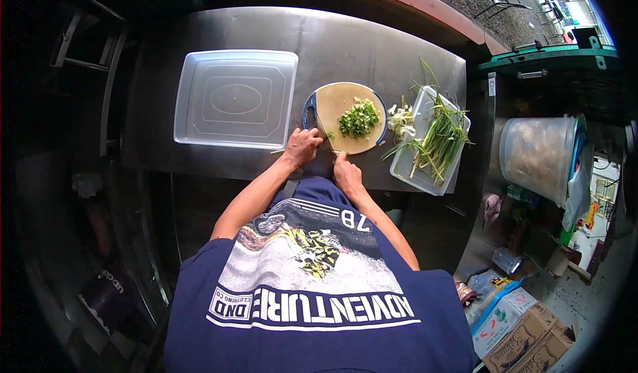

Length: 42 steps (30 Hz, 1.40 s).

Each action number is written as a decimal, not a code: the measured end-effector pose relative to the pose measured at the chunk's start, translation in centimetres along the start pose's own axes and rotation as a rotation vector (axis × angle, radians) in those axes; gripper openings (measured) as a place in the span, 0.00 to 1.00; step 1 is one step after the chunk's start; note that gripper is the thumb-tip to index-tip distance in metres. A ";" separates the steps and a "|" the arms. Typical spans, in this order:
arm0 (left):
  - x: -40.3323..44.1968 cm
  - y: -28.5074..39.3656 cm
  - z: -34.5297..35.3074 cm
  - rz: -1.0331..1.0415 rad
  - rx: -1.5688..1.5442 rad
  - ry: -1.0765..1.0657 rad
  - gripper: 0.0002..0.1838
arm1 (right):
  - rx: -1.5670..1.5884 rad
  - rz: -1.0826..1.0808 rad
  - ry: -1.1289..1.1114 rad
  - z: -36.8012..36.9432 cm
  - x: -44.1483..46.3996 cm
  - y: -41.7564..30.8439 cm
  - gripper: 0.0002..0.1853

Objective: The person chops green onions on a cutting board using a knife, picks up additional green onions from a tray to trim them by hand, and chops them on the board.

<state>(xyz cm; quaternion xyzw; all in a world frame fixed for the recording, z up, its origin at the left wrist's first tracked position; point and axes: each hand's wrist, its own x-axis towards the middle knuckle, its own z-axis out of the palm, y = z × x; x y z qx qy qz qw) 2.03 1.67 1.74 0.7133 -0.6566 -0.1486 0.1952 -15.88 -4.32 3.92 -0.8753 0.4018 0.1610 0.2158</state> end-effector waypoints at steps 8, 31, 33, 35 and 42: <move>-0.1 0.1 0.0 -0.010 -0.026 0.011 0.07 | 0.016 -0.030 0.041 -0.8 3.5 -1.6 0.12; 0.0 -0.1 0.3 0.027 -0.022 0.051 0.05 | 0.034 -0.024 0.015 0.4 2.7 -1.2 0.13; 0.0 -0.1 0.3 0.016 -0.007 0.038 0.06 | 0.017 -0.030 0.027 0.2 2.6 -1.2 0.14; -0.2 -0.3 0.5 -0.001 0.011 0.034 0.07 | 0.026 -0.058 0.029 -0.2 2.0 -0.8 0.14; 0.0 -0.4 0.4 -0.009 0.009 0.010 0.05 | 0.059 -0.065 0.001 0.1 -0.4 1.7 0.14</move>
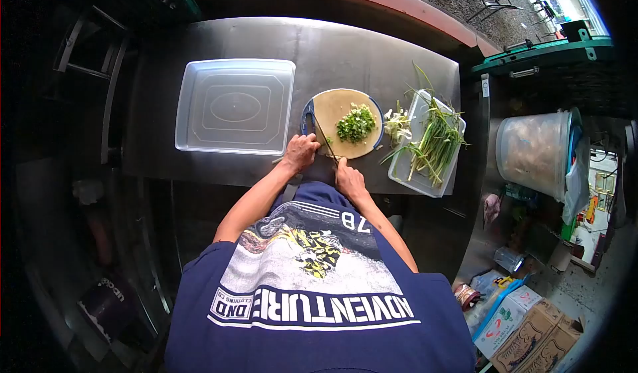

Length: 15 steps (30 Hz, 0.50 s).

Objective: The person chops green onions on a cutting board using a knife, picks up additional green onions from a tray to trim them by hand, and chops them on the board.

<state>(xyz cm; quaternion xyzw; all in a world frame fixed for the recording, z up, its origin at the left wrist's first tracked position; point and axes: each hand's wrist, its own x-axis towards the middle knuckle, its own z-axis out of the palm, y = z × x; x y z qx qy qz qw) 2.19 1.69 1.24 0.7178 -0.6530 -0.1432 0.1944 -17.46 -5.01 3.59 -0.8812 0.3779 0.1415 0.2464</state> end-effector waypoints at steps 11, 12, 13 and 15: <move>0.1 0.2 0.0 0.008 -0.040 0.018 0.12 | 0.069 0.065 0.061 -1.0 -0.1 0.8 0.18; 0.1 0.3 0.0 0.013 -0.036 0.023 0.12 | 0.079 0.028 0.063 -1.0 -0.3 0.5 0.18; 0.1 0.3 -0.1 0.017 -0.033 0.027 0.12 | 0.090 -0.010 0.064 -0.9 -0.4 0.2 0.17; 0.1 0.3 -0.1 0.018 -0.028 0.009 0.11 | 0.100 -0.006 0.047 -0.9 -0.6 -0.1 0.15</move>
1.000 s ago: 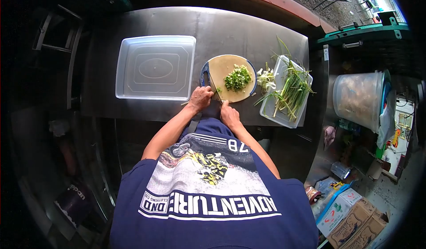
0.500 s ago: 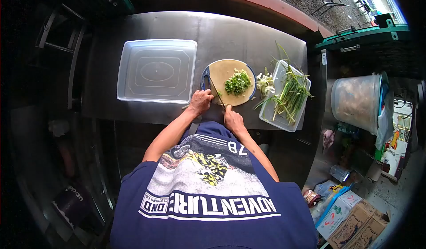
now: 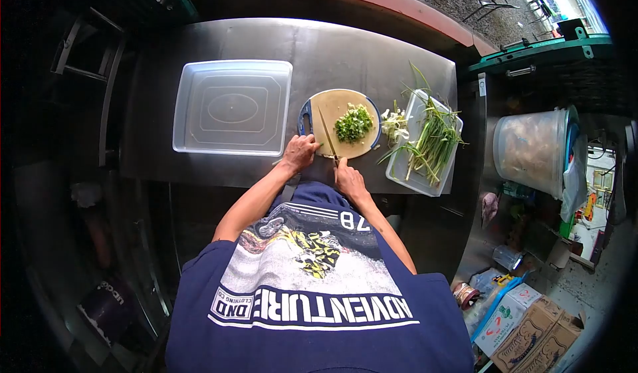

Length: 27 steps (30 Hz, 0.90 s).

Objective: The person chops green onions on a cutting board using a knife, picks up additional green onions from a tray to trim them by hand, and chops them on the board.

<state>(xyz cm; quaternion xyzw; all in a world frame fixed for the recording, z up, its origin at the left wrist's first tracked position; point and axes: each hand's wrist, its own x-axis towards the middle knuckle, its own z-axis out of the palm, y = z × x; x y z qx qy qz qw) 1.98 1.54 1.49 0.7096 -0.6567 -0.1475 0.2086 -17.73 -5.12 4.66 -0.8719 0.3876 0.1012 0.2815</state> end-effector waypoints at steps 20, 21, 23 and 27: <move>0.6 0.4 0.0 0.084 0.050 -0.012 0.09 | -0.020 0.000 -0.083 -1.1 -1.3 -0.4 0.12; 0.6 0.3 0.2 0.080 0.052 -0.012 0.09 | -0.020 0.001 -0.084 -1.1 -1.3 -0.3 0.12; 0.5 0.1 0.5 0.074 0.055 -0.012 0.09 | -0.033 0.013 -0.104 -1.2 -1.3 -0.2 0.10; 0.5 0.0 0.7 0.070 0.026 -0.007 0.08 | -0.043 0.021 -0.131 -2.1 -1.7 -0.8 0.09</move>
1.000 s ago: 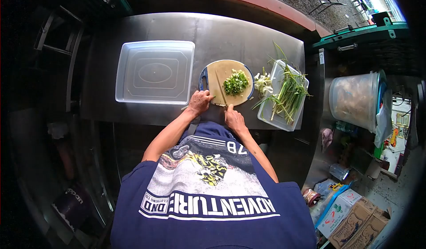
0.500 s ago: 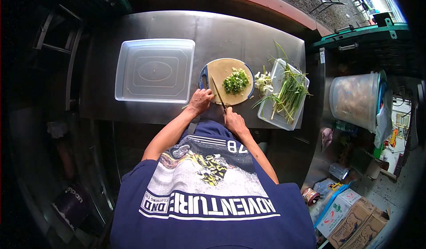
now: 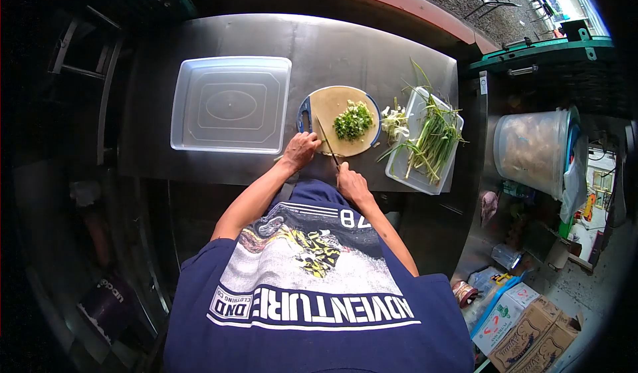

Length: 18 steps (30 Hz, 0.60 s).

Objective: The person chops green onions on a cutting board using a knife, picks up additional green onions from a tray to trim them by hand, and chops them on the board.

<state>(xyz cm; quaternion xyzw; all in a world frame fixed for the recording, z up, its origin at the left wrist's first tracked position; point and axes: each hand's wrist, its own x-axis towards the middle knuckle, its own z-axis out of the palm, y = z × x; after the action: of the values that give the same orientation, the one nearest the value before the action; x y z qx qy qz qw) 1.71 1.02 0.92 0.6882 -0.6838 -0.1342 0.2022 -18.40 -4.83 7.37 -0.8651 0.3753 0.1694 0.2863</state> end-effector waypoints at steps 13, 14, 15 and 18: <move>-0.3 0.2 -1.6 0.022 0.076 -0.018 0.09 | 0.019 0.076 0.044 2.3 6.1 -0.6 0.13; -0.3 0.1 -1.7 0.022 0.083 -0.015 0.09 | 0.023 0.078 0.037 2.0 6.2 -0.7 0.12; -0.4 0.2 -1.4 0.009 0.080 -0.020 0.08 | 0.023 0.081 0.027 1.9 6.2 -0.6 0.12; -0.6 -0.1 -0.9 -0.019 0.070 -0.033 0.08 | 0.047 0.069 0.013 1.7 5.6 -0.4 0.15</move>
<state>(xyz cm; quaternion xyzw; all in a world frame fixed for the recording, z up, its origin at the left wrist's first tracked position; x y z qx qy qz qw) 2.22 1.70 1.63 0.6988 -0.6848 -0.1237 0.1653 -14.53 -6.63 3.30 -0.8458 0.4107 0.1648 0.2980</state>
